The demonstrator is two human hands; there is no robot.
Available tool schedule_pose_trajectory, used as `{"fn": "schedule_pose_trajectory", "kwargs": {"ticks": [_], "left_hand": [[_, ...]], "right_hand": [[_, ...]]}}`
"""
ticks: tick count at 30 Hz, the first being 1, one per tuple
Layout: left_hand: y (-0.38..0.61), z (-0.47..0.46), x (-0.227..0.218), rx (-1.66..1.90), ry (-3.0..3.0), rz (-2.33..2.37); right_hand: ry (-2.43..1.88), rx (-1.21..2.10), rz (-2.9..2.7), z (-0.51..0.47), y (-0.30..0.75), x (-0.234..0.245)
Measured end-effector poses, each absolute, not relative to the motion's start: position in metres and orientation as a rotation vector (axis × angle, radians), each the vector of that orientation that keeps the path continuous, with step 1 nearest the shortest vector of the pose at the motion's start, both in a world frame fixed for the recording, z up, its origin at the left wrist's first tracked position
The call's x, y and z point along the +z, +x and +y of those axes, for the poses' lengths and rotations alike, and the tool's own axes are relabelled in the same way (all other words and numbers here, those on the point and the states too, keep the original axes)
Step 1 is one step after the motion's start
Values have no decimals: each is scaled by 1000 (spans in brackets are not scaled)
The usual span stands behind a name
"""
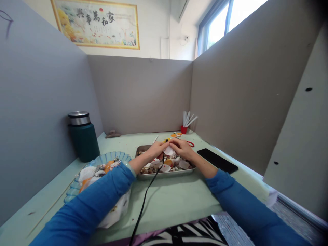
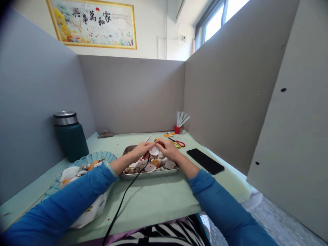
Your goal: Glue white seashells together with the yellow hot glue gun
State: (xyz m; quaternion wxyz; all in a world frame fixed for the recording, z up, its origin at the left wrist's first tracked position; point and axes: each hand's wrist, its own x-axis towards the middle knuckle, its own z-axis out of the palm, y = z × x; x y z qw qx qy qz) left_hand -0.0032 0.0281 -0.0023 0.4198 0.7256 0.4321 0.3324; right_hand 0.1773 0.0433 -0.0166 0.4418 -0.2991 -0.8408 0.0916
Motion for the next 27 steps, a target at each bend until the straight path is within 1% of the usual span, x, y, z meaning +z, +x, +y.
{"fn": "schedule_pose_trajectory", "kwargs": {"ticks": [27], "left_hand": [[-4,31,-4,826,1852,1125]], "right_hand": [[-741,249,-2089,44,177,-17]]}}
